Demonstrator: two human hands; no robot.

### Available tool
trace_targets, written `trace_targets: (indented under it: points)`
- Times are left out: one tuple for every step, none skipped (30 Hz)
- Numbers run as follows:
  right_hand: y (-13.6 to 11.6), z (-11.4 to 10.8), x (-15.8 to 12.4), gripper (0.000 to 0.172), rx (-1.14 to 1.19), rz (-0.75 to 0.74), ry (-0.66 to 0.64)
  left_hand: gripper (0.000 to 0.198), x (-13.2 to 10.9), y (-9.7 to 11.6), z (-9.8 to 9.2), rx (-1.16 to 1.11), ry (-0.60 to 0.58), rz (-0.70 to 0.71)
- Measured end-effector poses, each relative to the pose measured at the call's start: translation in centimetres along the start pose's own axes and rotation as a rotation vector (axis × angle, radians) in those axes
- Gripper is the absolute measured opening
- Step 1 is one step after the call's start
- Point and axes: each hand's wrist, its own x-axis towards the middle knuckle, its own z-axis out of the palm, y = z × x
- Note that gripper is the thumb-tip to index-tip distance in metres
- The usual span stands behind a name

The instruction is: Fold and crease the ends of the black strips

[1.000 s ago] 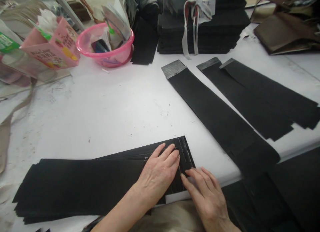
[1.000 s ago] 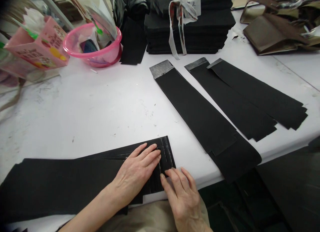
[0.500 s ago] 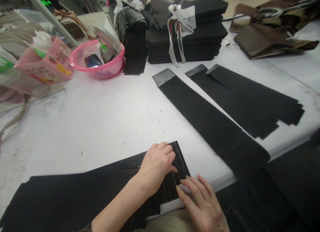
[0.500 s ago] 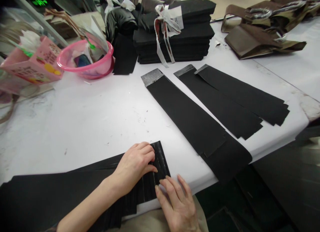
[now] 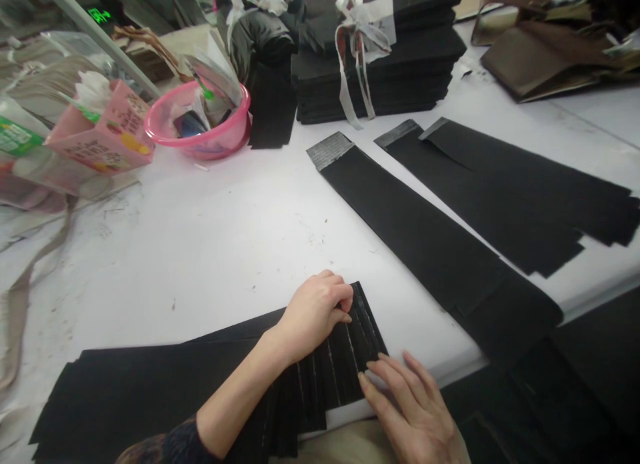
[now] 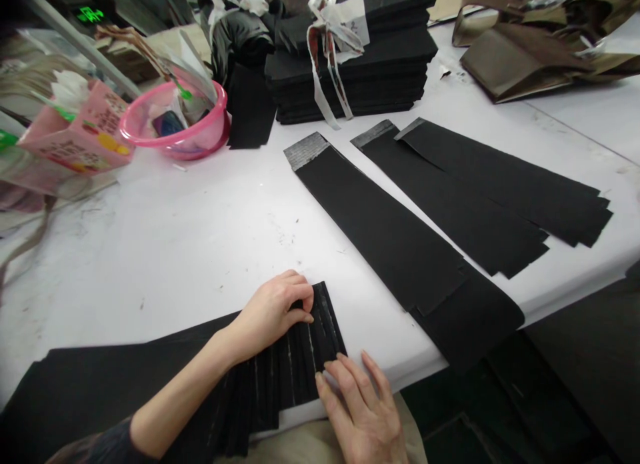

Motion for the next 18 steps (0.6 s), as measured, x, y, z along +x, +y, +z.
trace_targets:
  points:
    - [0.1,-0.1,0.0,0.04,-0.007,-0.018,-0.022,0.021,0.0,0.0,0.0,-0.01,0.005,-0.001]
    - [0.1,-0.2,0.0,0.04,-0.01,-0.027,-0.034,0.02,0.0,-0.1,0.0,-0.018,0.007,0.002]
    - [0.2,-0.3,-0.1,0.04,-0.009,-0.028,-0.037,0.019,0.0,-0.1,0.0,-0.023,0.009,0.003]
    - [0.2,-0.3,-0.1,0.041,-0.004,-0.023,-0.039,0.019,-0.1,-0.1,0.0,-0.026,0.011,0.004]
    - [0.2,-0.3,-0.1,0.041,0.004,-0.018,-0.038,0.02,-0.1,-0.1,-0.1,-0.029,0.012,0.003]
    - [0.2,-0.3,-0.1,0.042,0.012,-0.015,-0.04,0.02,-0.3,-0.1,-0.2,-0.033,0.013,0.003]
    - [0.1,-0.3,-0.2,0.042,0.02,-0.015,-0.042,0.02,-0.5,-0.1,-0.2,-0.041,0.018,0.004]
    - [0.1,-0.2,-0.2,0.042,0.027,-0.009,-0.034,0.019,-0.7,-0.1,-0.3,-0.053,0.021,0.008]
    - [0.0,-0.1,-0.3,0.041,0.032,0.003,-0.025,0.017,-0.9,-0.1,-0.3,-0.064,0.025,0.014]
    - [0.0,0.0,-0.3,0.04,0.037,0.011,-0.019,0.015,-1.1,0.0,-0.3,-0.069,0.027,0.02]
    - [-0.1,0.1,-0.3,0.039,0.043,0.02,-0.014,0.017,-1.3,0.1,-0.2,-0.06,0.034,0.019]
    - [-0.1,0.2,-0.3,0.039,0.049,0.028,-0.009,0.027,-1.4,0.2,-0.1,-0.039,0.044,0.012]
    - [-0.2,0.2,-0.3,0.038,0.055,0.033,-0.005,0.038,-1.4,0.2,0.1,-0.008,0.055,0.001]
    - [-0.2,0.2,-0.4,0.038,0.06,0.032,-0.005,0.046,-1.4,0.3,0.2,0.025,0.064,-0.009]
    - [-0.2,0.3,-0.4,0.037,0.063,0.028,-0.005,0.049,-1.3,0.3,0.4,0.053,0.067,-0.014]
    - [-0.3,0.3,-0.4,0.037,0.066,0.027,-0.002,0.048,-1.2,0.3,0.4,0.071,0.062,-0.012]
    - [-0.3,0.3,-0.4,0.037,0.069,0.029,-0.002,0.044,-1.1,0.2,0.4,0.076,0.051,-0.004]
    - [-0.3,0.3,-0.3,0.037,0.073,0.03,-0.003,0.039,-0.9,0.1,0.4,0.071,0.037,0.007]
